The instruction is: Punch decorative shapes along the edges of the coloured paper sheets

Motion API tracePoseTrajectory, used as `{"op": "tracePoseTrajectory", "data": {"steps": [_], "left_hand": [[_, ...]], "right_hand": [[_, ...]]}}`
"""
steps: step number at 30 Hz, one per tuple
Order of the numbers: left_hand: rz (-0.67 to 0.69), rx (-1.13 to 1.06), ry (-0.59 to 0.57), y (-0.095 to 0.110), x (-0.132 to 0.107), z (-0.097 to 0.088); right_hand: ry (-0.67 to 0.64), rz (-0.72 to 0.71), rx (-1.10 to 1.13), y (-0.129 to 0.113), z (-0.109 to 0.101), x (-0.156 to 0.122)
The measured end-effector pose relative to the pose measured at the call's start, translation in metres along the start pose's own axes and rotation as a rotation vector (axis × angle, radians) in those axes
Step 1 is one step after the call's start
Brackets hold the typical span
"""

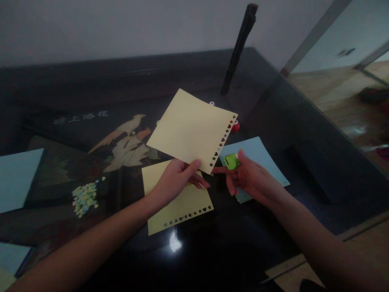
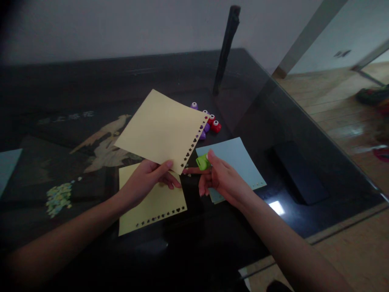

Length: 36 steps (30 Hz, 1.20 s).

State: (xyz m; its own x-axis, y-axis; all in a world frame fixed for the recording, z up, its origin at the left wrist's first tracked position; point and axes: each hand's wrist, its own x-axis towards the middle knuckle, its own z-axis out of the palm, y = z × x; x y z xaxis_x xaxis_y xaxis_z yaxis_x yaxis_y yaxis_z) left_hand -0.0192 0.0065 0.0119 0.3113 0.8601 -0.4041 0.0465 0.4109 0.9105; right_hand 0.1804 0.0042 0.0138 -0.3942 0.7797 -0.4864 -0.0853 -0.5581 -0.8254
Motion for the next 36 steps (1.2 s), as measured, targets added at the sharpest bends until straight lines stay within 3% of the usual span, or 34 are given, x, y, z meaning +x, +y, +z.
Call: {"op": "tracePoseTrajectory", "data": {"steps": [10,22,29,33,36], "left_hand": [[0.024,0.084,0.067,0.002,0.001,-0.003],[0.141,0.004,0.147,0.000,0.008,-0.015],[0.196,-0.113,0.267,0.009,0.012,-0.024],[0.211,-0.174,0.281,0.012,0.013,-0.032],[0.221,-0.203,0.267,0.014,0.012,-0.036]], "right_hand": [[-0.009,-0.034,-0.004,-0.001,0.001,0.000],[0.167,-0.283,0.046,0.001,-0.004,0.005],[0.246,-0.352,0.052,0.000,-0.005,0.008],[0.294,-0.401,-0.031,-0.003,-0.010,0.011],[0.325,-0.470,-0.226,-0.009,-0.023,0.021]]}}
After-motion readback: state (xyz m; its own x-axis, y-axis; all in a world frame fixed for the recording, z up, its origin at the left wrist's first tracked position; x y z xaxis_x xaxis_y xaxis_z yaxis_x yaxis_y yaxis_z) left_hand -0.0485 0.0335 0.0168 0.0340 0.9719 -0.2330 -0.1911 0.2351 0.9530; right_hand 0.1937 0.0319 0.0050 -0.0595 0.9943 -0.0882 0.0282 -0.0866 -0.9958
